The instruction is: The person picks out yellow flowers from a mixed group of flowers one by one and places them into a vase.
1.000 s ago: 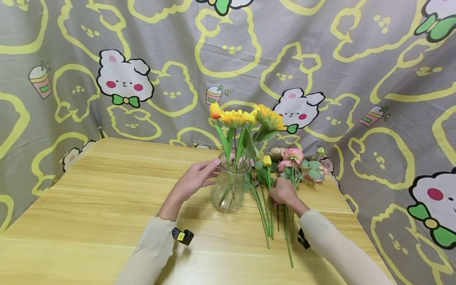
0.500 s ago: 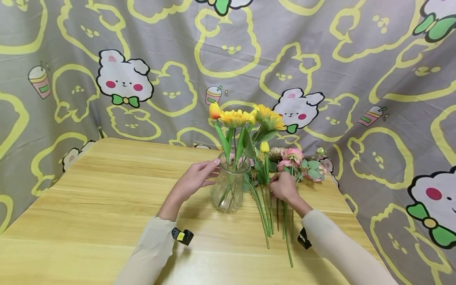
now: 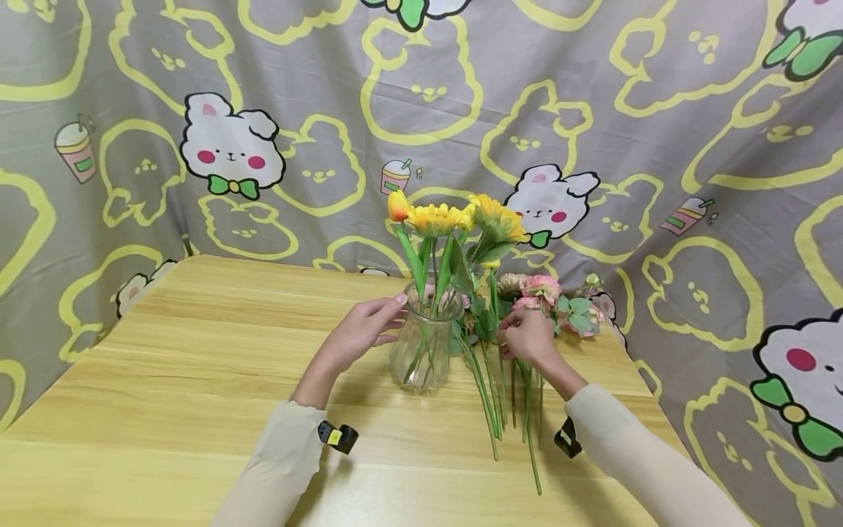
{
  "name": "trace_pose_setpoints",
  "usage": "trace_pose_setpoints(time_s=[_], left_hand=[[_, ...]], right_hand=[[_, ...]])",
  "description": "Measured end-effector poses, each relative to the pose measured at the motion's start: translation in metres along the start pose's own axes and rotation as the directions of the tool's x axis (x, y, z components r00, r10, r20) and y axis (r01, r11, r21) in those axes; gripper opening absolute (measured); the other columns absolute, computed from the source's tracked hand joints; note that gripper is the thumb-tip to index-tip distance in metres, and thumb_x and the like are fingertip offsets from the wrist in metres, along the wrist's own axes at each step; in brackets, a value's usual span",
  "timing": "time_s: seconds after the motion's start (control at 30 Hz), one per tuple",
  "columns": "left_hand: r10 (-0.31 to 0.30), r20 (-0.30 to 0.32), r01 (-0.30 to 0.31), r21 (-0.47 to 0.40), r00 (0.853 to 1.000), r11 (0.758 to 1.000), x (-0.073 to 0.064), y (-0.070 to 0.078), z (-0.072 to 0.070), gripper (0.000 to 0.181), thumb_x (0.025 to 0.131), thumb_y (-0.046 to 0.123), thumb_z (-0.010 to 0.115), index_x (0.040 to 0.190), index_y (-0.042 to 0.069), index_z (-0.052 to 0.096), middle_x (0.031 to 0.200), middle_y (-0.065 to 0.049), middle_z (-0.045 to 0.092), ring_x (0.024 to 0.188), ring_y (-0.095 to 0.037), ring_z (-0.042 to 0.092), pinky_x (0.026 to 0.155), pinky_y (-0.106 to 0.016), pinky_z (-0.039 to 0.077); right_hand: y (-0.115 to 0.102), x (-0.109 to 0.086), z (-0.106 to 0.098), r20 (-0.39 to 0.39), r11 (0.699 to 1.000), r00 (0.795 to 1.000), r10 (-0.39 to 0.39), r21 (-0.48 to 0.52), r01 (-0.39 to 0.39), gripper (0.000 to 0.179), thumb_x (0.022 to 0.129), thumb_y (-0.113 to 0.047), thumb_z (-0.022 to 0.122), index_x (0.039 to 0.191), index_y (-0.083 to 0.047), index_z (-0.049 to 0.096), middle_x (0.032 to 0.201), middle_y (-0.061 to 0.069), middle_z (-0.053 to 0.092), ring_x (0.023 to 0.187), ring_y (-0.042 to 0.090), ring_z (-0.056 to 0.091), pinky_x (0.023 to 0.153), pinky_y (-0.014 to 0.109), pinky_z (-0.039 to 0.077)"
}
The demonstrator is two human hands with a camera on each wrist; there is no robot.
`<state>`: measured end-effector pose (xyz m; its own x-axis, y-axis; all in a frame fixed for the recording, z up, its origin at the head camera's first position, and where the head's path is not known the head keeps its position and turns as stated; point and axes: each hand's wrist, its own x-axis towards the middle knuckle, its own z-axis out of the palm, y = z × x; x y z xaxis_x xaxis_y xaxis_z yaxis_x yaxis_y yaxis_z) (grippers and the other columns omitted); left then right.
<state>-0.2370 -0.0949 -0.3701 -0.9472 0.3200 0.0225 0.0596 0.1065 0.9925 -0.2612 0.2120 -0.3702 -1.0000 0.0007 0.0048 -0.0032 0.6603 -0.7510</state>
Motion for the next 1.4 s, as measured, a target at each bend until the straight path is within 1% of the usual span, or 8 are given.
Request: trace_pose_setpoints(time_s=[0.23, 0.73, 0.97, 1.03, 1.13, 1.2, 1.27, 1.4], left_hand=[[-0.004, -0.003, 0.004, 0.007, 1.0, 1.0, 0.001, 0.0, 0.0, 0.07, 0.102, 0.059, 0.049, 0.145, 0.003, 0.053, 0.142, -0.018, 0.059, 0.134, -0.036, 0.056, 0.108, -0.046, 0.053], [-0.006, 0.003, 0.006, 0.0, 1.0, 1.0, 0.0, 0.001, 0.001, 0.069, 0.103, 0.058, 0.049, 0.144, 0.003, 0.053, 0.141, -0.018, 0.059, 0.133, -0.037, 0.056, 0.107, -0.046, 0.053], [-0.004, -0.001, 0.004, 0.006, 1.0, 1.0, 0.0, 0.001, 0.001, 0.069, 0.102, 0.059, 0.048, 0.144, 0.004, 0.053, 0.141, -0.018, 0.059, 0.133, -0.036, 0.057, 0.107, -0.045, 0.054], [-0.006, 0.0, 0.006, 0.002, 1.0, 1.0, 0.0, 0.001, 0.0, 0.069, 0.103, 0.059, 0.049, 0.144, 0.003, 0.053, 0.141, -0.018, 0.059, 0.133, -0.036, 0.056, 0.107, -0.046, 0.053], [-0.007, 0.001, 0.007, 0.001, 1.0, 1.0, 0.0, 0.001, 0.0, 0.069, 0.103, 0.058, 0.048, 0.144, 0.003, 0.053, 0.141, -0.019, 0.059, 0.133, -0.037, 0.056, 0.107, -0.047, 0.053], [-0.006, 0.0, 0.006, 0.002, 1.0, 1.0, 0.0, 0.001, 0.0, 0.069, 0.103, 0.058, 0.049, 0.144, 0.003, 0.053, 0.141, -0.019, 0.059, 0.133, -0.036, 0.056, 0.107, -0.047, 0.053], [-0.004, 0.001, 0.004, 0.003, 1.0, 1.0, 0.001, 0.0, 0.0, 0.069, 0.103, 0.058, 0.049, 0.144, 0.003, 0.053, 0.141, -0.018, 0.059, 0.133, -0.036, 0.056, 0.107, -0.046, 0.053], [-0.003, 0.001, 0.003, 0.001, 1.0, 1.0, 0.001, 0.0, 0.0, 0.069, 0.103, 0.059, 0.049, 0.144, 0.003, 0.053, 0.141, -0.018, 0.059, 0.133, -0.036, 0.056, 0.107, -0.046, 0.054]], right_hand=[[-0.017, 0.002, -0.016, -0.032, 0.999, 1.0, 0.001, 0.043, 0.001, 0.017, 0.093, -0.007, 0.07, 0.104, 0.006, 0.068, 0.095, 0.028, 0.073, 0.061, 0.026, 0.073, 0.057, 0.034, 0.064], [-0.06, 0.007, -0.071, -0.16, 0.996, 0.985, -0.058, 0.051, 0.067, 0.023, 0.097, -0.012, 0.066, 0.114, 0.004, 0.066, 0.106, 0.027, 0.071, 0.069, 0.021, 0.074, 0.061, 0.029, 0.064], [-0.084, -0.001, -0.089, -0.3, 0.987, 0.943, -0.141, 0.034, 0.158, 0.024, 0.098, -0.017, 0.067, 0.116, -0.001, 0.068, 0.108, 0.024, 0.075, 0.064, 0.01, 0.073, 0.06, 0.024, 0.063], [-0.092, -0.004, -0.092, -0.328, 0.981, 0.929, -0.169, 0.038, 0.191, 0.025, 0.097, -0.017, 0.067, 0.116, -0.002, 0.069, 0.107, 0.022, 0.075, 0.062, 0.006, 0.072, 0.076, 0.015, 0.059], [-0.103, -0.008, -0.095, -0.37, 0.968, 0.9, -0.231, 0.006, 0.251, 0.023, 0.096, -0.018, 0.069, 0.114, -0.004, 0.07, 0.104, 0.02, 0.077, 0.06, 0.001, 0.07, 0.078, 0.012, 0.057], [-0.11, -0.011, -0.096, -0.379, 0.957, 0.886, -0.268, 0.006, 0.292, 0.023, 0.096, -0.018, 0.069, 0.113, -0.004, 0.07, 0.103, 0.02, 0.077, 0.059, 0.001, 0.07, 0.077, 0.011, 0.057], [-0.117, -0.014, -0.096, -0.387, 0.944, 0.87, -0.305, -0.001, 0.33, 0.022, 0.095, -0.018, 0.07, 0.111, -0.004, 0.07, 0.102, 0.02, 0.077, 0.059, 0.002, 0.07, 0.06, 0.021, 0.061], [-0.13, -0.018, -0.095, -0.379, 0.924, 0.853, -0.359, -0.013, 0.383, 0.022, 0.096, -0.018, 0.069, 0.11, -0.002, 0.069, 0.101, 0.022, 0.076, 0.059, 0.001, 0.07, 0.059, 0.019, 0.061]])
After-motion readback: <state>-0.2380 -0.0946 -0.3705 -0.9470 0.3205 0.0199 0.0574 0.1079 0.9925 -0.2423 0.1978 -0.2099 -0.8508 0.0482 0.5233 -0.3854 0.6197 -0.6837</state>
